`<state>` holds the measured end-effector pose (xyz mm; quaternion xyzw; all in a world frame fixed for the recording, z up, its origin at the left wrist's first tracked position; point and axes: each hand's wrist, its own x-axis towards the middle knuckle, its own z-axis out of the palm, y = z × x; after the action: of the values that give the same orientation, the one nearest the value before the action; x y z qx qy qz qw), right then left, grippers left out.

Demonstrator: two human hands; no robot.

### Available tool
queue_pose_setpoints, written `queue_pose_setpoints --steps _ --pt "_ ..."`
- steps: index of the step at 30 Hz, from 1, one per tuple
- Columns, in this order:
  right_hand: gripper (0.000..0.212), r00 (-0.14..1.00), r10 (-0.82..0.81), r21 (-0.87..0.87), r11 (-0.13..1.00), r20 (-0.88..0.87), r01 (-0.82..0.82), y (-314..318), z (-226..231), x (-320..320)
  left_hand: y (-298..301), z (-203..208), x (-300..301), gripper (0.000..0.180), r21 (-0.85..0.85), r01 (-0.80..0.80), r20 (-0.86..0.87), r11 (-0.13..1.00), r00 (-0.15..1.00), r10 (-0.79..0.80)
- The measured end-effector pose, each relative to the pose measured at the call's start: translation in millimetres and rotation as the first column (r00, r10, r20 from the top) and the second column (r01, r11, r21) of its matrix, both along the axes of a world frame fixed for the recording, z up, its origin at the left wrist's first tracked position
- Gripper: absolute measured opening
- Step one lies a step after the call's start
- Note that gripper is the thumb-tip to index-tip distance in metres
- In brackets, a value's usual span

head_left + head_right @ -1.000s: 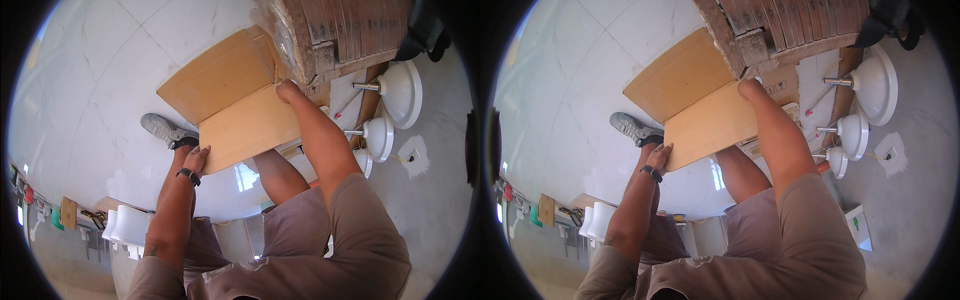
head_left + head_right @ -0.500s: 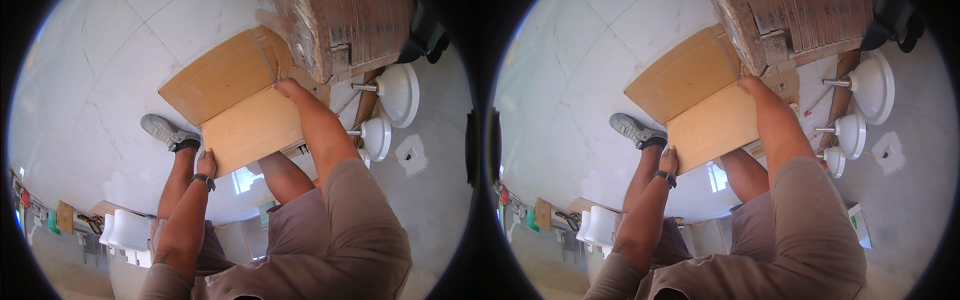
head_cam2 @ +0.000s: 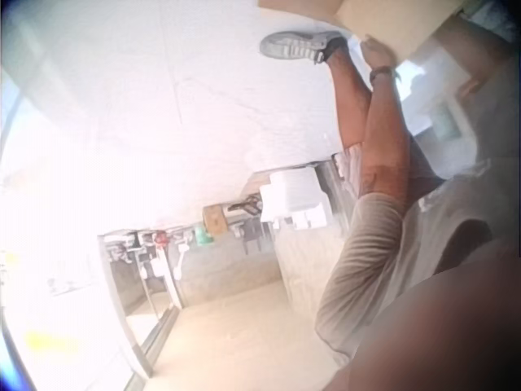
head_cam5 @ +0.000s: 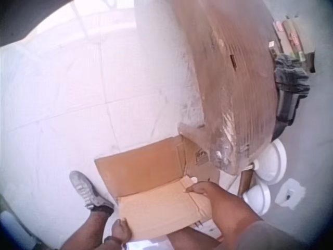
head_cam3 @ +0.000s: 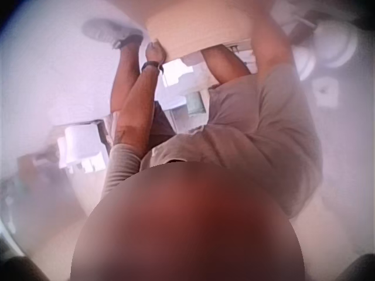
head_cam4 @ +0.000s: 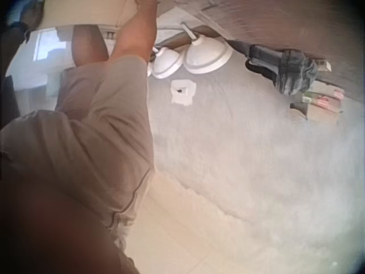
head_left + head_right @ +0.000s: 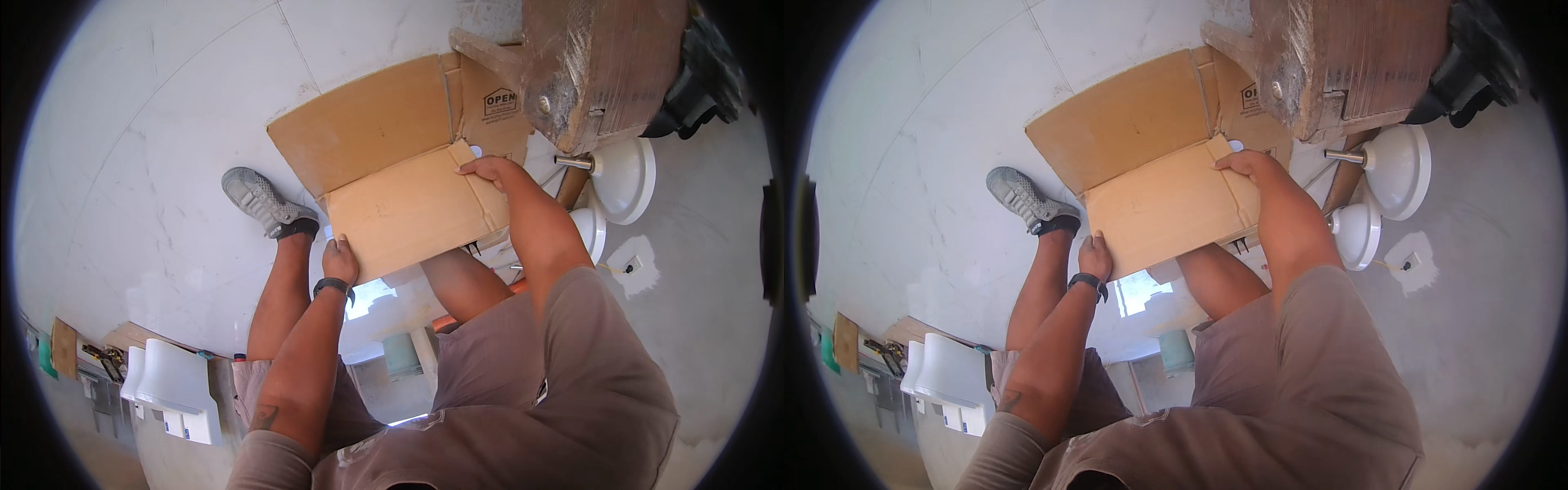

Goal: The person tightens plumbing connections under a wall-mounted urinal, then retrieves a cardboard piece and returns to apply sealant around the pipe joints. They wipe the area with the cardboard and continue adjusting the plumbing.

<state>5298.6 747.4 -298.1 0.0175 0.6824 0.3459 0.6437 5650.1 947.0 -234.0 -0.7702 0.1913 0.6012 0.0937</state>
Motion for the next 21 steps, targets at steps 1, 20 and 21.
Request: queue_pose_setpoints --steps 1,20,21 --pt "0.053 0.989 -0.141 0.015 0.990 0.051 0.141 4 11 -10 -5 2 2 0.048 -0.011 -0.008 -0.008 1.000 1.000 0.008" --pt "0.040 0.695 -0.717 -0.857 0.393 -0.059 0.332 93 126 99 -189 61 -137 0.065 -0.365 0.872 -0.339 0.326 0.201 -0.919" --pt "0.041 0.727 -0.685 -0.906 0.327 -0.031 0.269 92 122 103 -192 64 -139 0.065 -0.282 0.928 -0.298 0.244 0.157 -0.942"
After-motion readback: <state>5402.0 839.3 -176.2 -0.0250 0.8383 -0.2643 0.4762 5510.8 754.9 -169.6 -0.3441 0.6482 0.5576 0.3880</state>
